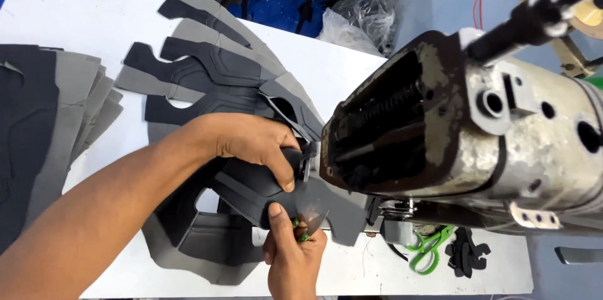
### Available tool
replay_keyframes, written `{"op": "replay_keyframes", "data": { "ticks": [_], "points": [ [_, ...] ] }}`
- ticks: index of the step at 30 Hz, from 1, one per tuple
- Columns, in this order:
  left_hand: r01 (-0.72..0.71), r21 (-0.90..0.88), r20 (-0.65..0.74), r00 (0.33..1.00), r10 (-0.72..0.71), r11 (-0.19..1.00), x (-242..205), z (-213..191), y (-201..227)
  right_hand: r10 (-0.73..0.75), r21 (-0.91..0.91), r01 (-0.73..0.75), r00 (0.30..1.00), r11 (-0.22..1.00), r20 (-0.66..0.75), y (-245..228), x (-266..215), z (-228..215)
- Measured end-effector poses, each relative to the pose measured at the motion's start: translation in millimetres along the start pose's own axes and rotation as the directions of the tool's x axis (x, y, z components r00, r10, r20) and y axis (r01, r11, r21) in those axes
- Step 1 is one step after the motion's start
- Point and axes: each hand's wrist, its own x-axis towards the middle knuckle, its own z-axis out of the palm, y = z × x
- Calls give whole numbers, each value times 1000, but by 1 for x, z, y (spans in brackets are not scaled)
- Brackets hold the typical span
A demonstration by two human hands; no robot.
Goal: Sewing together pre-cut fabric and foam components of a shoe upper using an industrial sewing machine.
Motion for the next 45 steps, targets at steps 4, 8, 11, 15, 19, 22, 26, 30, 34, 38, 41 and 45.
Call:
{"op": "replay_keyframes", "data": {
  "ticks": [4, 8, 11, 15, 19, 22, 26, 30, 34, 38, 41, 45],
  "points": [
    [-5, -107, -3, 1000, 5, 994, 2, 3, -12, 16, -18, -16, 1000, 1000, 11, -6, 1, -1],
    [-18, -194, -16, 1000, 15, 981, 2, 6, -12, 4, -73, 1, 997, 997, 73, -12, 2, -4],
    [-16, -199, -34, 999, 9, 980, 1, 2, -9, 21, 3, -22, 996, 1000, 92, -16, 5, 0],
    [-26, -221, -52, 999, 14, 975, -1, 2, -9, -17, 19, 15, 993, 1000, 118, -21, 10, 0],
    [-83, -241, -133, 990, 52, 967, -8, 9, -9, -15, 2, 15, 991, 1000, 134, -26, 13, -7],
    [-78, -222, -181, 983, 37, 972, -13, 11, -10, 8, -72, 2, 991, 997, 135, -31, 15, -11],
    [-24, -253, -140, 990, -11, 967, -20, 12, -14, 18, -107, 0, 986, 994, 164, -32, 16, -17],
    [-49, -285, -102, 995, 21, 957, -18, 15, -24, -72, -106, 97, 973, 990, 219, -34, 22, -23],
    [-130, -341, -164, 983, 78, 931, -20, 29, -28, -12, -160, 35, 990, 986, 143, -42, 19, -26],
    [-218, -398, -272, 956, 113, 891, -19, 41, -36, -11, -145, 27, 994, 989, 112, -42, 19, -32],
    [-235, -387, -297, 947, 121, 892, -17, 42, -37, -1, -173, 11, 998, 985, 56, -44, 20, -30],
    [-214, -404, -314, 946, 85, 889, -19, 41, -27, -19, -135, 31, 996, 990, 88, -43, 24, -32]
  ]
}}
